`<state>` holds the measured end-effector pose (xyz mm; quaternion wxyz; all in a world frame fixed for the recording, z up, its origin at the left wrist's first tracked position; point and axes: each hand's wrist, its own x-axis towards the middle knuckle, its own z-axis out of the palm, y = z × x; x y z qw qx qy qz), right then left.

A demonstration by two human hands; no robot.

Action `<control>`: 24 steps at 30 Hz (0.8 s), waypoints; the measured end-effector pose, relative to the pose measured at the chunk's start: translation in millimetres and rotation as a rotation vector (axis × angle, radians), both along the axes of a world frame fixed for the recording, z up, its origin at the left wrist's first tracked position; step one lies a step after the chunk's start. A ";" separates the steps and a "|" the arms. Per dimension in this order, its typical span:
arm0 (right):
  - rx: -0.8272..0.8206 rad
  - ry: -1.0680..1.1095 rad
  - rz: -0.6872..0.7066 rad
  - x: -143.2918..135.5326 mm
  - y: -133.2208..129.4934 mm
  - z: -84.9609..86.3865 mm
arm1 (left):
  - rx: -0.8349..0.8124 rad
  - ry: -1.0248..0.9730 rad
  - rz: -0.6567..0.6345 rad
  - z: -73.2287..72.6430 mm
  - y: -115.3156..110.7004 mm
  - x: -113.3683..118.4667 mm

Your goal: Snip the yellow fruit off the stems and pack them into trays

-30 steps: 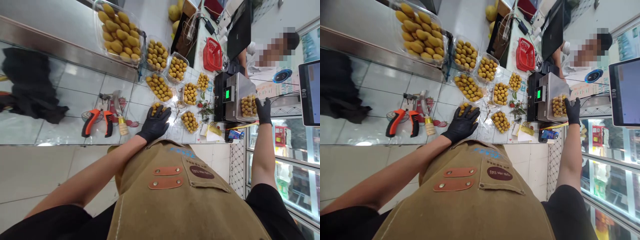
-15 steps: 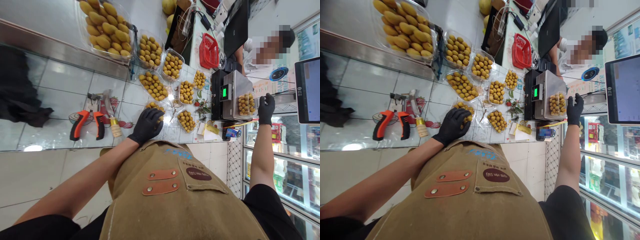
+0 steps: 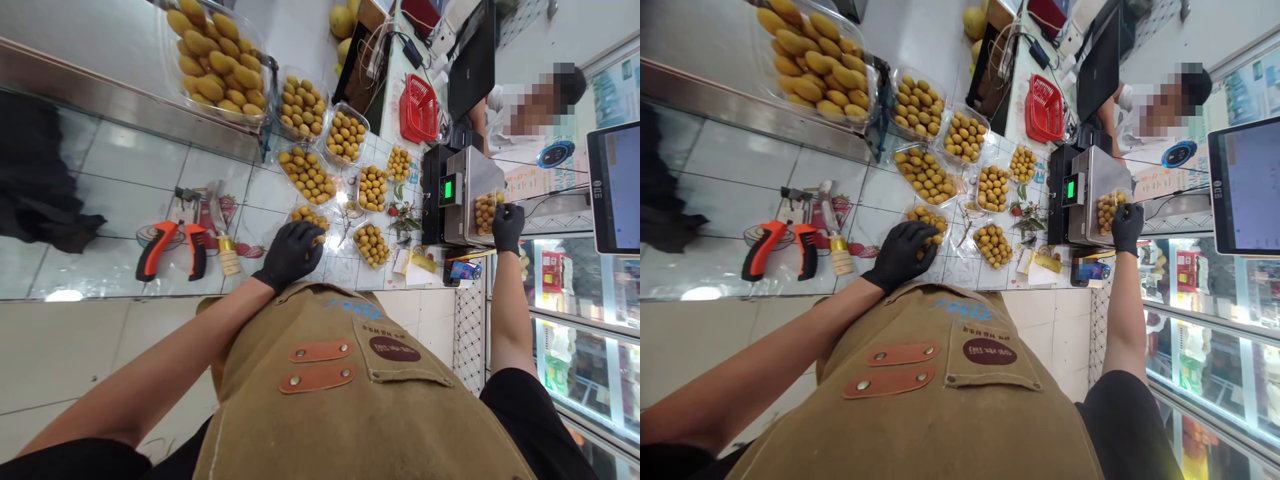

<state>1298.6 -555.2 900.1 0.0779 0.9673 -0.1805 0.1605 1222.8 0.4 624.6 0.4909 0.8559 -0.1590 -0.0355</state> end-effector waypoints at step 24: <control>0.276 -0.282 -0.165 15.3 -1.6 54.0 | 0.059 -0.097 0.019 -5.8 0.6 0.9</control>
